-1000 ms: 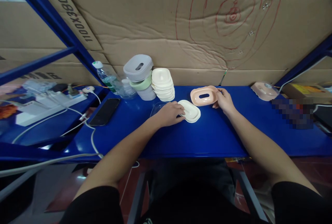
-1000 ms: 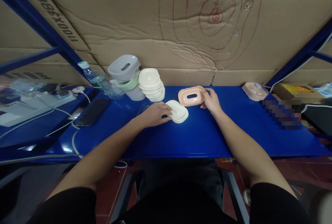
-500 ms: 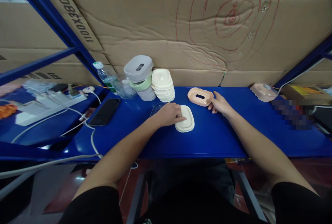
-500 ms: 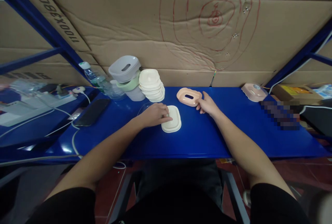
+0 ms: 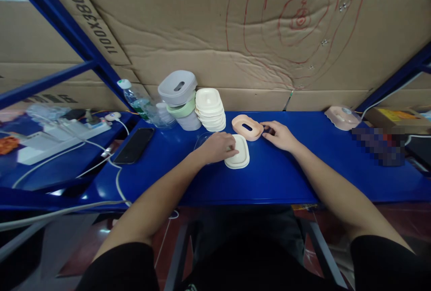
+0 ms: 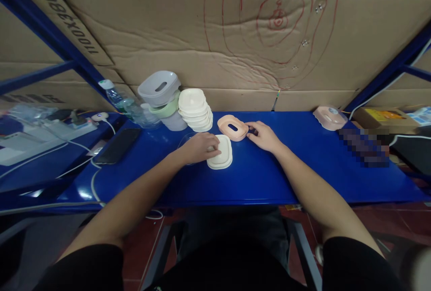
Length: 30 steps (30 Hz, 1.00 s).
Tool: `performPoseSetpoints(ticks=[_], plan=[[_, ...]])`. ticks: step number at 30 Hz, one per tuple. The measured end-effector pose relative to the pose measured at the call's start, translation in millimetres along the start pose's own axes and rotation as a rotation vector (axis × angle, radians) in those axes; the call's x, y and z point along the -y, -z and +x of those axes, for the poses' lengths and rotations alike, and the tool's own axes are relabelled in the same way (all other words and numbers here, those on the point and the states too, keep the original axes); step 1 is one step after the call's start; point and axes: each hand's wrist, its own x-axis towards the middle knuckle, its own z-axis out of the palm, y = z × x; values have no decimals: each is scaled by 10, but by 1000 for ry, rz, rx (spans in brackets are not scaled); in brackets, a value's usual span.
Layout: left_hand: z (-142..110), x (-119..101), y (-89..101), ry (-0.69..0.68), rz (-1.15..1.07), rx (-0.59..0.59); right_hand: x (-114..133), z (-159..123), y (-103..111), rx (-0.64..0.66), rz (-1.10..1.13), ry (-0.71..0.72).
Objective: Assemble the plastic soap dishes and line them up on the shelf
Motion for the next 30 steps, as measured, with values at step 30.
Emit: performPoseSetpoints(ticks=[30], plan=[[-26, 121, -37, 57, 22, -35, 94, 8, -312, 361, -197, 172]])
